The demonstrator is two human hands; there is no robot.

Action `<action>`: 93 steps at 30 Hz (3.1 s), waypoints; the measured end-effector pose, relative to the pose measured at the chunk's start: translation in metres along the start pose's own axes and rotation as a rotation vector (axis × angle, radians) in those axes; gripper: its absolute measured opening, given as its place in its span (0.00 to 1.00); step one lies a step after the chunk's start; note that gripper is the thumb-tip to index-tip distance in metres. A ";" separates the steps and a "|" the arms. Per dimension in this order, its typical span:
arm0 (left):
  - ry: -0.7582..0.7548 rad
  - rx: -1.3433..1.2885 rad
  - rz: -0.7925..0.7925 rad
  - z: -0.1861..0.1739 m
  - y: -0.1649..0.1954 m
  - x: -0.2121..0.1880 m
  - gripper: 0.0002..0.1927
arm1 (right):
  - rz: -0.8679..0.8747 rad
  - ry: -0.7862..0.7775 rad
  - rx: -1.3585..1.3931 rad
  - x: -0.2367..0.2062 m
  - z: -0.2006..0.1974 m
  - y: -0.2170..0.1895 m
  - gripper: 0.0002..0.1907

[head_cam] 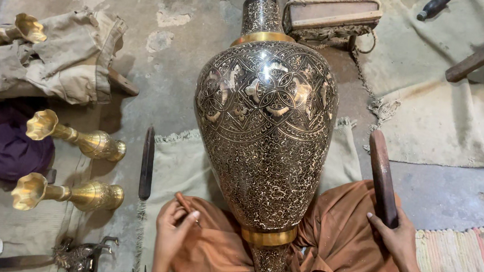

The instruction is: The person sits cross-legged on the floor with a large engraved brass vase held between their legs. They hold a chisel against the vase surface with one hand and strike it with a wooden mallet in the other hand, repositioning the chisel repeatedly to work the decorative pattern across the vase body.

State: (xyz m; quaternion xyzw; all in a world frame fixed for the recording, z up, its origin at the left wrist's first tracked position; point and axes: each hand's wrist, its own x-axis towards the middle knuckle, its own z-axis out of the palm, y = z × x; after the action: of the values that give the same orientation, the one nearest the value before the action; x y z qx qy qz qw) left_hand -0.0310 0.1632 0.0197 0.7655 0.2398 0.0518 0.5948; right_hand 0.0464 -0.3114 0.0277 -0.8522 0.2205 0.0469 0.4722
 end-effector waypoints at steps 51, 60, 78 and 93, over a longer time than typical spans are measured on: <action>0.101 0.035 0.771 0.187 0.128 0.002 0.05 | -1.154 0.238 -1.042 -0.026 -0.108 -0.172 0.32; 0.099 0.008 0.755 0.189 0.119 0.004 0.07 | -1.446 0.176 -1.171 -0.019 -0.093 -0.184 0.38; 0.106 0.124 0.809 0.195 0.088 0.012 0.11 | -1.526 0.248 -1.246 0.002 -0.083 -0.179 0.33; 0.123 0.122 0.791 0.196 0.084 0.013 0.07 | -1.424 0.112 -0.766 -0.020 -0.081 -0.208 0.34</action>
State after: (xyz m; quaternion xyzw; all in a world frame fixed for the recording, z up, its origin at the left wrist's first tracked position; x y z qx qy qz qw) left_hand 0.0774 -0.0194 0.0393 0.8282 -0.0355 0.3081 0.4667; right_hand 0.1050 -0.2762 0.2412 -0.8917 -0.3829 -0.2356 0.0524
